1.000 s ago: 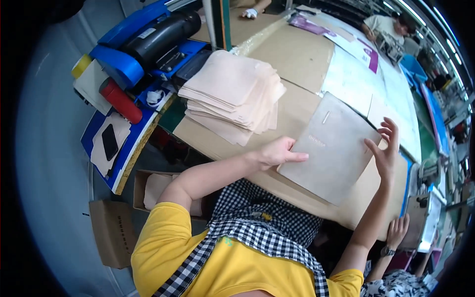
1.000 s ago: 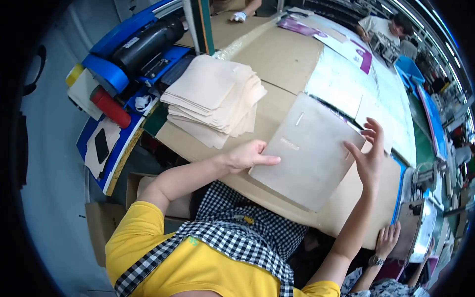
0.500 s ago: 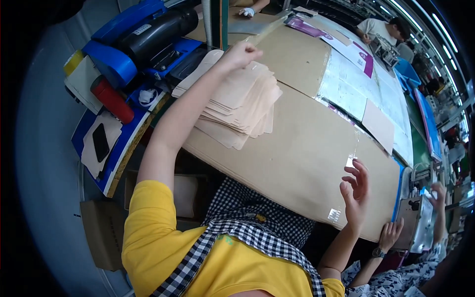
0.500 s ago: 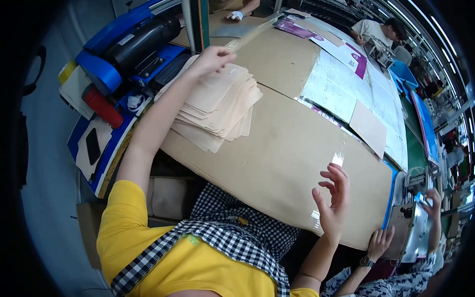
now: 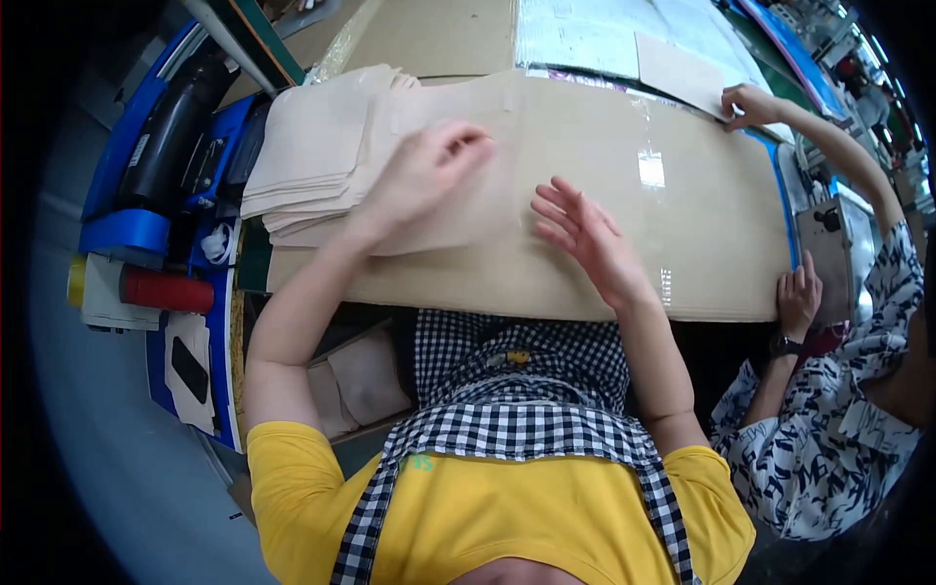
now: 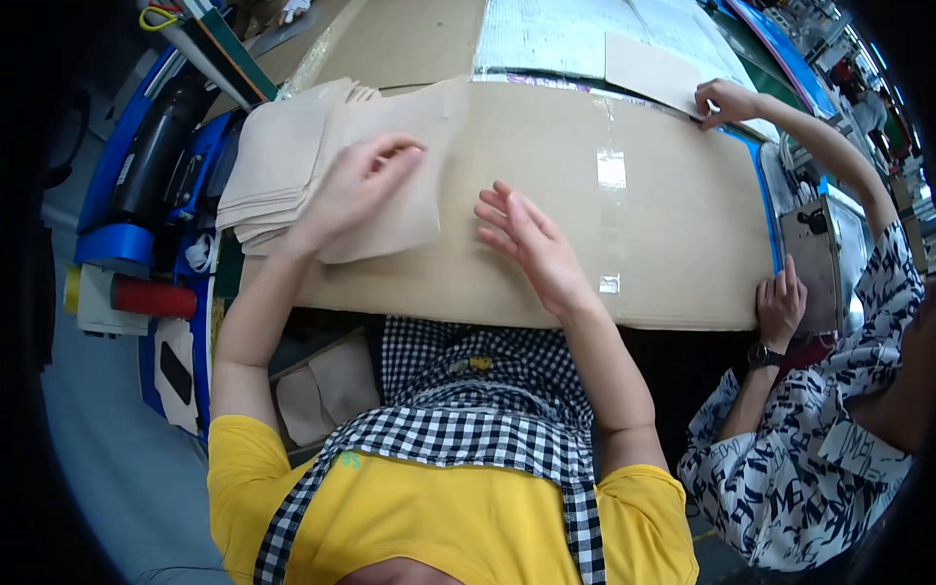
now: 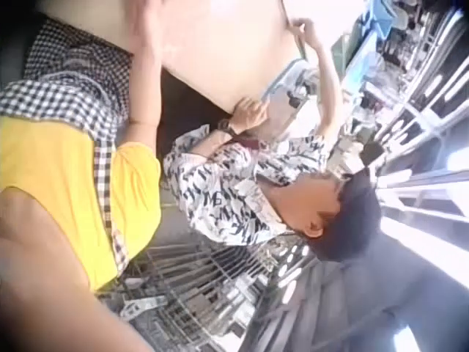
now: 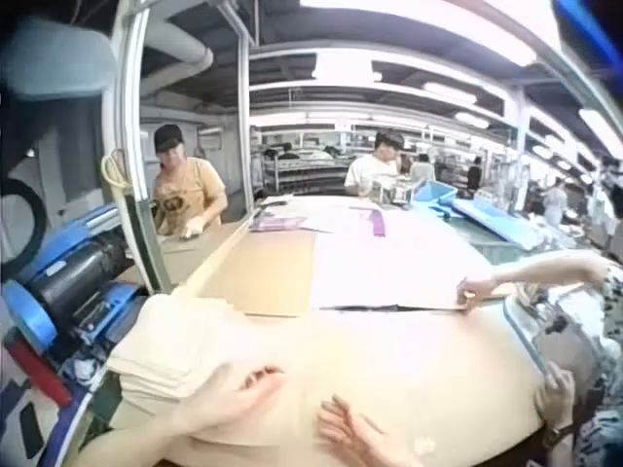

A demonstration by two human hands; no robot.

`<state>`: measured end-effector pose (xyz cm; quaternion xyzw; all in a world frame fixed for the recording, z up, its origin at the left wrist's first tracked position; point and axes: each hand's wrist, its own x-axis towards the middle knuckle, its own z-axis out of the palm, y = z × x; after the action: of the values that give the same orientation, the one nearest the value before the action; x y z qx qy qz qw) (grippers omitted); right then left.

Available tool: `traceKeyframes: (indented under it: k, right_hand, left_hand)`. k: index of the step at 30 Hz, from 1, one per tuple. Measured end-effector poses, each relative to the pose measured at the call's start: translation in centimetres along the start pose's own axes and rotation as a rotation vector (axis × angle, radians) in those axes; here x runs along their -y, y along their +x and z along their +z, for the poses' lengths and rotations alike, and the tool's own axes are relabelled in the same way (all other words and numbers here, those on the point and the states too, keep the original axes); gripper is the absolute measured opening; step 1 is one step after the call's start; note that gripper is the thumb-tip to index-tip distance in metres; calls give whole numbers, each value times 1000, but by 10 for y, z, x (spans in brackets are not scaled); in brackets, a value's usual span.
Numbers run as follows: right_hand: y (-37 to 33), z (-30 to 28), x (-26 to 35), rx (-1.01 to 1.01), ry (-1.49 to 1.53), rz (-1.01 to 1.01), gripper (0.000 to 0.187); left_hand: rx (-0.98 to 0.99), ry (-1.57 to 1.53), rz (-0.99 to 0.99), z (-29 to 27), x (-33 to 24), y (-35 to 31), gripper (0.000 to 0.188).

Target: Apply protective translucent films to rectangular objects at a factory workstation.

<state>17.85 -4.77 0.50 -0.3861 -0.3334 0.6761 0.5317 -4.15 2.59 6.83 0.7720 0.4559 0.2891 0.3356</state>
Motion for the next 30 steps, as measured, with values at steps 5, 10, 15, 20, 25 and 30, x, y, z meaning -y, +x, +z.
traceKeyframes:
  k: [5, 10, 15, 20, 25, 30]
  right_hand:
    - [-24, -18, 23, -394, -223, 101, 49]
    - [-7, -64, 22, -365, -315, -6, 43]
    - [23, -70, 40, -410, -697, 58, 29]
    - [12, -99, 60, -559, -678, -183, 19]
    - [-141, -81, 97, 77, -1226, 287, 34]
    - [-176, -67, 78, -255, -1574, 108, 41]
  left_hand:
    - [8, 505, 447, 105, 38, -22, 53]
    - [18, 493, 412, 118, 39, -33, 54]
    - [52, 502, 417, 120, 40, -36, 55]
    - [27, 489, 434, 122, 42, -38, 55]
    - [19, 491, 411, 121, 46, -40, 56]
    - [33, 389, 396, 113, 41, -38, 54]
